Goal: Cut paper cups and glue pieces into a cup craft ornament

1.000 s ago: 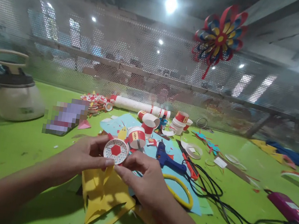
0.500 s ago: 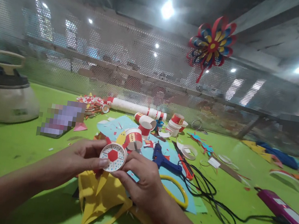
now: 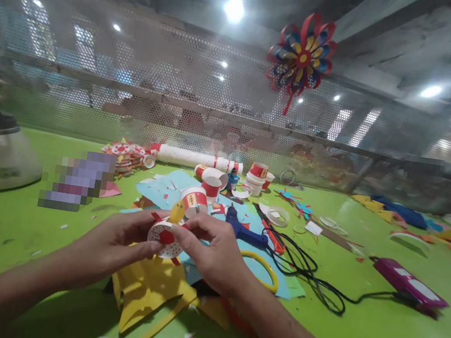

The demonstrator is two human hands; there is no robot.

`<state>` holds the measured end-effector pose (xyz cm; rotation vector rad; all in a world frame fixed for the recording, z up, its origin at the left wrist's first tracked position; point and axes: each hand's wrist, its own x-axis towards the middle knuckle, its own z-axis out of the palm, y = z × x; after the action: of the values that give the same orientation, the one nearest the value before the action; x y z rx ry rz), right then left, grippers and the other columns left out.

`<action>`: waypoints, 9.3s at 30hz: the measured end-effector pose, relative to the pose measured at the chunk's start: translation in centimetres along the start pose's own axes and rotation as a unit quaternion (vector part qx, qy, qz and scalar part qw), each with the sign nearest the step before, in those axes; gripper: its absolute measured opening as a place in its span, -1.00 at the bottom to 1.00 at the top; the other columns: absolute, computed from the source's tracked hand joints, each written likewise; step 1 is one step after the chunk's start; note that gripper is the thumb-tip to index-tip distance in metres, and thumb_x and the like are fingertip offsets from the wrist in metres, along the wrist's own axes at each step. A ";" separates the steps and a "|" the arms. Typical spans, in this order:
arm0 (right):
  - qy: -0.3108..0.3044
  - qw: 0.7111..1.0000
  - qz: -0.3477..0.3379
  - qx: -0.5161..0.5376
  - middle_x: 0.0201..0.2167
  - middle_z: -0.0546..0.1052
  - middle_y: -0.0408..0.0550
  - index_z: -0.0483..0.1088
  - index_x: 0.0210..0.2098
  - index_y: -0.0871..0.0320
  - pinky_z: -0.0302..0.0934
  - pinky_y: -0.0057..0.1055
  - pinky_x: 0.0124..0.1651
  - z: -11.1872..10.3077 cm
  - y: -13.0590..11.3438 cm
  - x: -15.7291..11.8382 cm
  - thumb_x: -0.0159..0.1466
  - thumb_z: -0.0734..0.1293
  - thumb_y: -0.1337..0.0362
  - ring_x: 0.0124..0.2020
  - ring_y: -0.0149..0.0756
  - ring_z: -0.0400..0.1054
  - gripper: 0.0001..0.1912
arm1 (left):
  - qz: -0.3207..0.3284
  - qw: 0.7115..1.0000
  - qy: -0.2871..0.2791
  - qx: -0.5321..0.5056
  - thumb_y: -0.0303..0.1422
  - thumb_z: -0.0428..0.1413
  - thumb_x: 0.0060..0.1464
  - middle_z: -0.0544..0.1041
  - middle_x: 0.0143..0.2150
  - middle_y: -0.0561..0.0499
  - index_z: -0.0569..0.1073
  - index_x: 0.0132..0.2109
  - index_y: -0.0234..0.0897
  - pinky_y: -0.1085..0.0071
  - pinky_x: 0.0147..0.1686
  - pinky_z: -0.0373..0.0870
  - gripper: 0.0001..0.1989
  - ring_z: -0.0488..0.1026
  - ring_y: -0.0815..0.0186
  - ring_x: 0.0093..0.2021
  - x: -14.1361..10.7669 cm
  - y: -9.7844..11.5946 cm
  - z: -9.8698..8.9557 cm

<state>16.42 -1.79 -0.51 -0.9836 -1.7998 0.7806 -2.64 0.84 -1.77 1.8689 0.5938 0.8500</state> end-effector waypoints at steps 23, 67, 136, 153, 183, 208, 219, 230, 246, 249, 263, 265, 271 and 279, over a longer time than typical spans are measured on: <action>0.069 0.995 -0.038 0.054 -0.34 0.42 -0.06 0.40 -0.31 0.16 0.26 -0.28 -0.19 1.1 0.0 -1.2 0.20 0.34 0.26 -0.28 -0.29 0.33 -0.90 | 0.047 0.992 0.064 0.097 -0.30 0.01 0.17 0.51 -0.04 -0.06 0.38 0.09 -0.19 0.36 -0.12 0.36 -0.65 0.45 0.27 -0.13 -0.1 0.5 0.3; 0.072 0.974 0.034 0.211 -0.38 0.45 -0.12 0.41 -0.33 0.13 0.25 -0.40 -0.26 1.2 -0.2 -1.2 0.22 0.33 0.26 -0.34 -0.37 0.34 -0.93 | 0.039 0.993 0.053 0.094 -0.29 0.02 0.15 0.56 -0.27 0.01 0.50 -0.10 -0.25 0.47 -0.31 0.33 -0.75 0.43 0.33 -0.31 -0.3 1.9 0.0; 0.065 0.913 0.176 0.362 -0.38 0.46 -0.08 0.42 -0.42 0.23 0.25 -0.40 -0.26 0.9 1.5 0.3 0.14 0.41 0.22 -0.38 -0.41 0.34 -0.81 | -0.136 0.957 -0.007 -0.257 -0.35 0.14 0.03 0.43 -0.28 -0.12 0.47 -0.13 -0.39 0.25 -0.32 0.44 -0.74 0.37 0.26 -0.29 0.5 0.5 -0.6; 0.081 0.902 0.186 0.380 -0.44 0.48 -0.10 0.41 -0.44 0.22 0.26 -0.42 -0.31 0.9 1.4 0.3 0.06 0.46 0.21 -0.42 -0.40 0.35 -0.79 | -0.164 0.958 -0.022 -0.234 -0.40 0.22 -0.06 0.47 -0.44 -0.04 0.37 0.03 -0.43 0.36 -0.36 0.38 -0.53 0.42 0.35 -0.45 0.4 0.3 -0.7; 0.072 0.897 0.184 0.395 -0.47 0.43 -0.14 0.46 -0.31 0.29 0.15 -0.56 -0.45 0.7 1.8 0.5 0.17 0.39 0.22 -0.56 -0.57 0.17 -0.78 | -0.165 0.951 0.006 -0.263 -0.38 0.01 0.09 0.52 -0.38 -0.16 0.37 0.01 -0.43 0.31 -0.42 0.43 -0.66 0.50 0.15 -0.33 0.6 0.1 -0.6; 0.020 0.905 0.167 0.391 -0.46 0.45 -0.12 0.40 -0.45 0.21 0.25 -0.39 -0.34 1.1 1.9 0.0 0.15 0.40 0.26 -0.47 -0.42 0.34 -0.85 | -0.143 0.976 0.018 -0.163 -0.20 0.14 0.05 0.48 -0.25 -0.07 0.50 -0.10 -0.30 0.41 -0.33 0.28 -0.68 0.36 0.36 -0.36 0.6 -0.3 -0.7; 0.007 0.915 0.125 0.385 -0.49 0.44 -0.11 0.41 -0.36 0.25 0.20 -0.44 -0.33 0.2 1.8 -0.2 0.03 0.26 0.48 -0.45 -0.41 0.32 -0.83 | -0.118 0.984 0.018 -0.134 -0.23 0.13 0.07 0.47 -0.33 -0.02 0.51 -0.23 -0.33 0.45 -0.39 0.21 -0.76 0.34 0.39 -0.41 0.6 0.4 -0.8; 0.010 0.941 0.116 0.318 -0.47 0.43 -0.07 0.41 -0.40 0.25 0.21 -0.30 -0.32 0.3 0.9 -0.2 0.07 0.30 0.34 -0.45 -0.34 0.30 -0.89 | -0.125 0.985 0.021 -0.120 -0.21 0.12 0.07 0.48 -0.30 -0.04 0.51 -0.22 -0.31 0.44 -0.35 0.21 -0.75 0.33 0.36 -0.36 0.6 0.0 -0.9; -0.002 0.972 0.116 0.202 -0.49 0.47 -0.06 0.47 -0.40 0.27 0.21 -0.38 -0.33 0.7 0.4 -0.3 0.13 0.37 0.18 -0.47 -0.38 0.31 -0.77 | -0.119 0.987 0.032 -0.101 -0.18 0.11 0.06 0.48 -0.28 -0.07 0.51 -0.22 -0.31 0.39 -0.30 0.22 -0.72 0.33 0.29 -0.31 0.5 0.4 -0.8; -0.007 0.975 0.114 0.191 -0.51 0.47 -0.08 0.47 -0.42 0.25 0.21 -0.39 -0.34 0.7 0.4 -0.3 0.14 0.37 0.17 -0.48 -0.39 0.30 -0.77 | -0.114 0.988 0.053 -0.087 -0.17 0.11 0.04 0.49 -0.29 -0.07 0.50 -0.25 -0.32 0.38 -0.30 0.23 -0.71 0.35 0.27 -0.30 0.5 0.6 -0.7; -0.056 0.966 0.128 0.216 -0.47 0.47 -0.07 0.47 -0.31 0.27 0.22 -0.35 -0.24 1.1 0.6 -0.4 0.17 0.36 0.18 -0.43 -0.39 0.34 -0.76 | -0.107 0.977 0.073 -0.169 -0.19 0.12 0.05 0.49 -0.38 -0.03 0.47 -0.31 -0.35 0.40 -0.31 0.25 -0.73 0.37 0.33 -0.37 0.5 0.0 -0.7; -0.063 0.963 0.138 0.223 -0.46 0.47 -0.08 0.48 -0.31 0.26 0.22 -0.36 -0.24 1.2 0.8 -0.5 0.17 0.36 0.18 -0.42 -0.39 0.34 -0.76 | -0.109 0.977 0.074 -0.167 -0.19 0.12 0.05 0.49 -0.40 -0.02 0.47 -0.33 -0.34 0.43 -0.34 0.23 -0.74 0.35 0.36 -0.40 0.5 -0.1 -0.6; -0.084 0.965 0.141 0.204 -0.45 0.48 -0.06 0.49 -0.33 0.26 0.23 -0.39 -0.30 1.2 1.1 -0.6 0.14 0.38 0.16 -0.43 -0.38 0.32 -0.75 | -0.121 0.973 0.071 -0.186 -0.19 0.14 0.03 0.52 -0.40 -0.01 0.50 -0.34 -0.32 0.42 -0.33 0.24 -0.75 0.38 0.34 -0.40 0.5 -0.1 -0.7; -0.048 0.958 0.108 0.260 -0.38 0.42 -0.06 0.43 -0.33 0.19 0.22 -0.31 -0.21 0.5 1.0 -0.4 0.22 0.30 0.25 -0.27 -0.27 0.32 -0.87 | -0.141 0.968 0.058 -0.199 -0.16 0.18 -0.03 0.51 -0.38 -0.01 0.53 -0.30 -0.32 0.44 -0.32 0.25 -0.72 0.38 0.34 -0.38 0.5 -0.1 -0.8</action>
<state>16.34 -1.74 -1.67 -0.8011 -1.4588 1.3750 -3.00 1.70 -1.50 1.3429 0.6863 0.8220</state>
